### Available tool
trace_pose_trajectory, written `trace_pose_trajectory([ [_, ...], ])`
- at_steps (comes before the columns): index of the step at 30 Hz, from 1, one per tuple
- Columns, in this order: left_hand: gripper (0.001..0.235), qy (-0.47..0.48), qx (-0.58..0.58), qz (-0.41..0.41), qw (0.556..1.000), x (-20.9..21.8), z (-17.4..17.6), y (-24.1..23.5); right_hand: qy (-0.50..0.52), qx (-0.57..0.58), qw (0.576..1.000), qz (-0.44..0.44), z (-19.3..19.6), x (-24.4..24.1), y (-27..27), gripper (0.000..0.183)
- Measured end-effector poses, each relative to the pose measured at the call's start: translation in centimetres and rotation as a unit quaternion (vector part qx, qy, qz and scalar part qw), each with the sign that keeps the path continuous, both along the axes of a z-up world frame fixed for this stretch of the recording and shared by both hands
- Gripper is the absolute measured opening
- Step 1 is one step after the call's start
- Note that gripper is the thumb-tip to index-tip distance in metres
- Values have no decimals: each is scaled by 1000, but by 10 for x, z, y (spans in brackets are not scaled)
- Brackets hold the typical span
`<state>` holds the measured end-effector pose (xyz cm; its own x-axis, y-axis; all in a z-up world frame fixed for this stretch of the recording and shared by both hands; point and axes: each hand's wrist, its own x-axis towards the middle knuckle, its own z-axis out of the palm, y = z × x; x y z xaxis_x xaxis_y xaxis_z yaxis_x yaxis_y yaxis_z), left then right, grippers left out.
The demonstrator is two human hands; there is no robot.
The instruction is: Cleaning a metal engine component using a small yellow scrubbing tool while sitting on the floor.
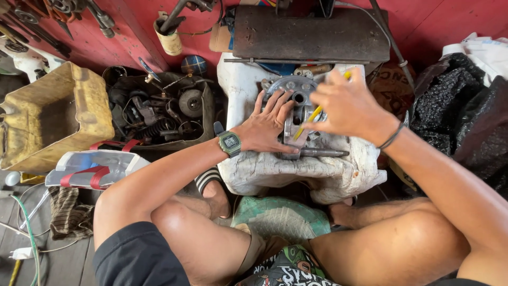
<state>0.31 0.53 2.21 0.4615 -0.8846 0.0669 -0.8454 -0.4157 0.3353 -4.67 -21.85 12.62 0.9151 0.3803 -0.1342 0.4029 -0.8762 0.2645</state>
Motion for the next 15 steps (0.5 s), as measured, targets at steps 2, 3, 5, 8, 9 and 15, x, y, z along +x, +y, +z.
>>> trace_pose_trajectory([
  [2,118,-3,0,1,1000,2,-1,-2,21,-10,1000,2,-6,2,1,70],
  [3,117,-1,1,1,1000,2,0,-2,26,-12,1000,0,-8,4,-2,70],
  [5,116,2,2,0,1000,1,-1,0,32,-15,999,-2,-2,4,-3,71],
  [8,114,9,-9,4,1000,0,-1,0,9,-5,1000,-30,7,-2,0,69],
  [9,115,6,-10,4,1000,0,-1,0,17,-12,1000,-16,-2,-5,2,70],
  [15,114,3,-6,1,1000,1,-4,-1,8,20,1000,-18,2,-4,-4,62],
])
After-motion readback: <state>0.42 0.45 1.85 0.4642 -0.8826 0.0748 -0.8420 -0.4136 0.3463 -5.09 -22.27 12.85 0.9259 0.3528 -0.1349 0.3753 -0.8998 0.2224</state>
